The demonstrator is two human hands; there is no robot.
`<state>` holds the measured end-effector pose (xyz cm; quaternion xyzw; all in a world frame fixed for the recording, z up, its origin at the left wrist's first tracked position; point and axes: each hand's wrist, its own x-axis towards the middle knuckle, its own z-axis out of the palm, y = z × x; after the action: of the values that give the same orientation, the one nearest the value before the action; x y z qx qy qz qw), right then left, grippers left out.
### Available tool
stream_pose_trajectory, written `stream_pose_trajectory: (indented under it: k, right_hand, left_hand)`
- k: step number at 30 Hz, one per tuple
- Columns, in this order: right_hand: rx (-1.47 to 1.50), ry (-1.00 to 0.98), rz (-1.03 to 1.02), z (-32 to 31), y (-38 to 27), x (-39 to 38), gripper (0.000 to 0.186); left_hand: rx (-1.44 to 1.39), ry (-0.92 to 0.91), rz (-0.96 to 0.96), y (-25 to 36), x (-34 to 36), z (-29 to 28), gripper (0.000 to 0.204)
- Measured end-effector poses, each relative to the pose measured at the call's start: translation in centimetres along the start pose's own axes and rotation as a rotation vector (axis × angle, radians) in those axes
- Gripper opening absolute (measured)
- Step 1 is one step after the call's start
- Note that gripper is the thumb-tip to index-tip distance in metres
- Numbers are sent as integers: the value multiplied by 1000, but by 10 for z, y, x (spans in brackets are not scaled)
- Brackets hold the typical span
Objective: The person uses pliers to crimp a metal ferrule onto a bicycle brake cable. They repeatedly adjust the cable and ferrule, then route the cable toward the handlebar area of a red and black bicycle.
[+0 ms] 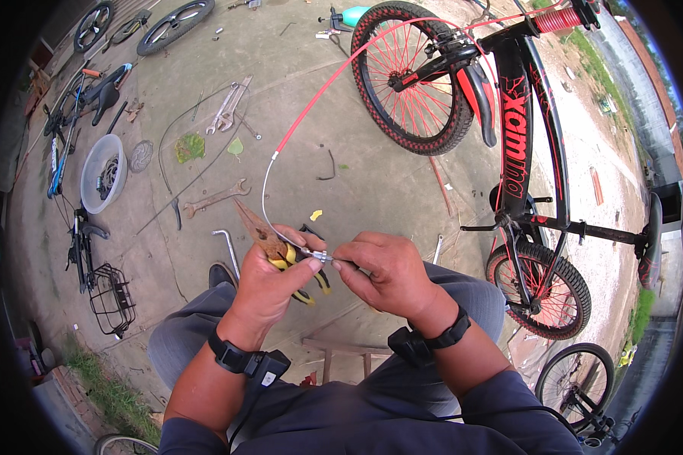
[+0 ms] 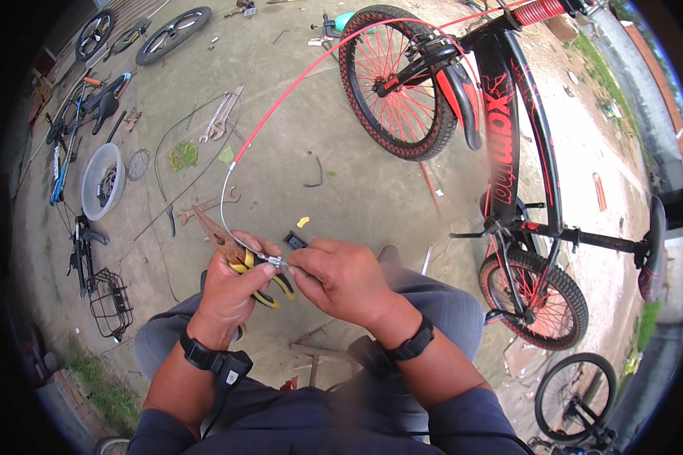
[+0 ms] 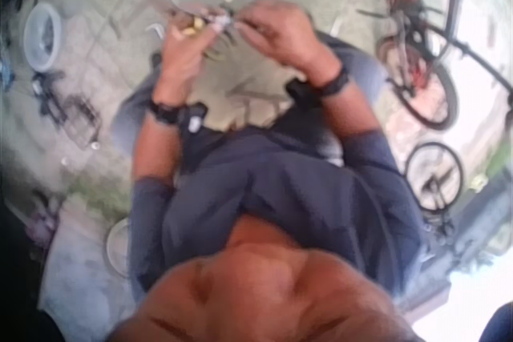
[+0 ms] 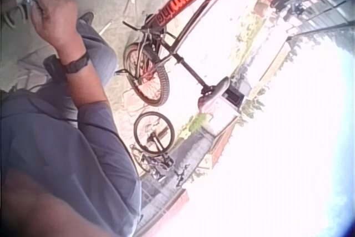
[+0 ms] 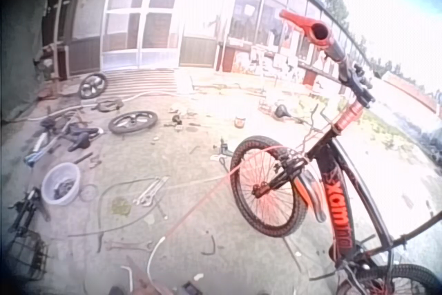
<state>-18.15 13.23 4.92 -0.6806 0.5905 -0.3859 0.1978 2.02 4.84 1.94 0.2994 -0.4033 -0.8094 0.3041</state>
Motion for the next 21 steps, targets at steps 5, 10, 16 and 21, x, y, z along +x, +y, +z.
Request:
stream_pose_trajectory:
  k: [5, 10, 16, 21]
  right_hand:
    - [4, 12, -18, 0, 0, 0, 15]
    - [64, -14, 28, 0, -2, -1, 13]
    - [330, -77, 210, -2, -6, -4, 3]
    - [540, -200, 320, -4, 1, -6, 13]
  left_hand:
    - [-32, -19, -8, -3, 0, 1, 36]
    - [67, -23, 43, -4, 0, 2, 35]
    - [227, 2, 52, 0, 0, 10, 36]
    - [351, -14, 33, 0, -1, 14, 36]
